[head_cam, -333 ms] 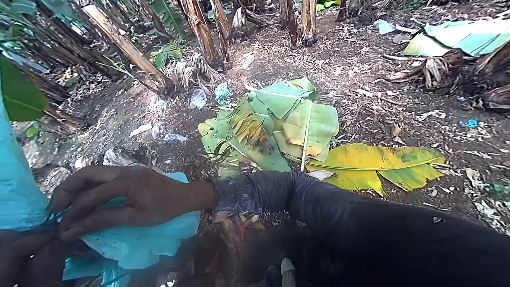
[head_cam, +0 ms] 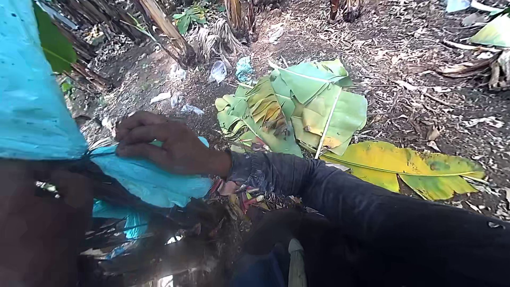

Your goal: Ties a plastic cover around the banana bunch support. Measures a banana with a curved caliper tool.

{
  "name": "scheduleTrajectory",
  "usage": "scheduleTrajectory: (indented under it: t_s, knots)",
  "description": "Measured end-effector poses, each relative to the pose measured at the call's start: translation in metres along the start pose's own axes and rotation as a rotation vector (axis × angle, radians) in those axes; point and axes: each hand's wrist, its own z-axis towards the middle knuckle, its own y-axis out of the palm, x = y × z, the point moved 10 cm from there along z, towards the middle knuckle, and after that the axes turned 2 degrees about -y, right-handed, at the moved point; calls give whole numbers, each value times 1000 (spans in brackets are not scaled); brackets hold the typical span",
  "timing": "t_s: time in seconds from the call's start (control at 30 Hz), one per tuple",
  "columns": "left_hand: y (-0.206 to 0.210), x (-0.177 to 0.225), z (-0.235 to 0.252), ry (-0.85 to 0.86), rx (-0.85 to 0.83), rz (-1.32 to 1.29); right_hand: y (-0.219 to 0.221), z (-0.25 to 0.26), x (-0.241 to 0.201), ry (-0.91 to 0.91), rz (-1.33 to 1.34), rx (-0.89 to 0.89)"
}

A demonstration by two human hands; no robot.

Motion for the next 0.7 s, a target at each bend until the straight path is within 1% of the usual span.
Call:
scheduleTrajectory:
  t_s: [0.03,0.07,0.1,0.17,0.2,0.23,0.3,0.37,0.4,0.47,0.53,0.6,0.63,0.7]
  knots:
    - [6,-1,9,-48,-99,62,2,-6,12,50,-26,-16]
    - [13,-10,16,-38,-121,82,2,-14,28,114,-41,-37]
    - [20,-22,19,-2,-94,98,0,-27,48,196,-31,-49]
    - [37,-49,14,76,28,47,-8,-68,87,398,62,-36]
    - [45,-52,7,42,20,-12,-12,-96,103,514,125,-37]
    - [49,-47,-2,5,6,-62,-15,-128,117,632,164,-68]
    - [68,-41,-20,-67,-6,-140,-24,-192,145,813,168,-167]
    - [101,-41,-41,-149,-69,-185,-42,-260,171,963,95,-270]
    - [124,-44,-58,-200,-138,-188,-57,-298,179,1055,35,-331]
    - [187,-56,-107,-297,-368,-174,-95,-381,196,1261,-73,-411]
    - [258,-67,-181,-399,-672,-146,-145,-464,205,1466,-215,-469]
    - [321,-72,-279,-500,-1015,-128,-193,-531,194,1674,-330,-531]
    - [342,-67,-336,-526,-1183,-120,-213,-556,181,1764,-379,-552]
    - [359,-48,-448,-588,-1451,-164,-242,-585,161,1866,-440,-577]
